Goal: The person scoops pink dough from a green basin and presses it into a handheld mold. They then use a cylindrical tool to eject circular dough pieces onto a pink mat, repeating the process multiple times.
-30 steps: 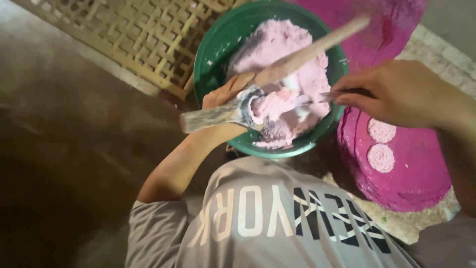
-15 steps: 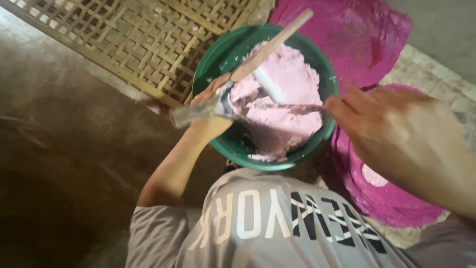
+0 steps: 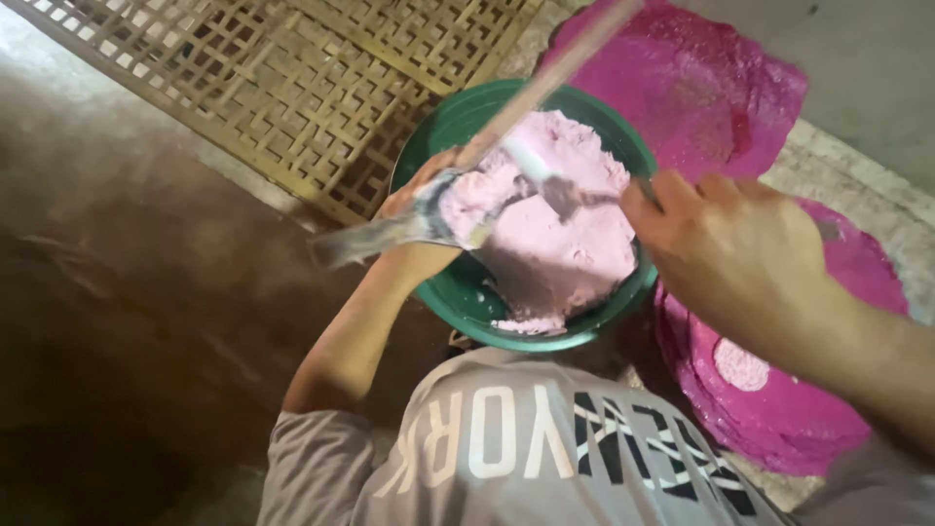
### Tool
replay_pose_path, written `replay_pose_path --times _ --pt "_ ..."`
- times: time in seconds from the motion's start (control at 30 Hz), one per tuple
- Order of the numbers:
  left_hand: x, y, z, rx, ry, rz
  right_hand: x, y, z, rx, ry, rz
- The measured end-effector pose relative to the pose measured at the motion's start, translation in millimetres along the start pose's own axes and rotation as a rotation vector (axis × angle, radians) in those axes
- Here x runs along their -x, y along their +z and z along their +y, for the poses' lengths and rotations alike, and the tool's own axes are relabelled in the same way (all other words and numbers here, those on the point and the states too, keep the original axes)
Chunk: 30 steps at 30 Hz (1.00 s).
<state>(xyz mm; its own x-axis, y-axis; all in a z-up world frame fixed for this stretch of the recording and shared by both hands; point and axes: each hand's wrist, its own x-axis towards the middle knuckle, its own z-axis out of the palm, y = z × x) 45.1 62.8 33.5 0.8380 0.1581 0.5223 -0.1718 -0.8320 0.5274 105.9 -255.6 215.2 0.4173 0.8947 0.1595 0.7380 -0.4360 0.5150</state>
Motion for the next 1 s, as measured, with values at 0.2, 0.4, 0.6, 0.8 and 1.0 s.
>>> replay_pose_path --times 0.2,0.4,0.6,0.8,1.0 --pt "-8 28 12 0.151 0.049 -0.120 -45 -16 -21 -0.086 -0.180 0.034" --pt "8 36 22 0.020 0.038 -0.229 -65 -11 -54 -0.108 -0.295 0.046" --pt "-5 6 10 -0.083 0.089 -0.107 -28 -21 -15 -0.153 -0.130 -0.127" --pt "0 25 29 0.251 -0.004 -0.113 -56 37 -79 -0.046 -0.169 -0.028" --pt "0 11 -3 -0.023 -0.012 -0.066 -19 14 -34 -0.415 0.041 -0.095"
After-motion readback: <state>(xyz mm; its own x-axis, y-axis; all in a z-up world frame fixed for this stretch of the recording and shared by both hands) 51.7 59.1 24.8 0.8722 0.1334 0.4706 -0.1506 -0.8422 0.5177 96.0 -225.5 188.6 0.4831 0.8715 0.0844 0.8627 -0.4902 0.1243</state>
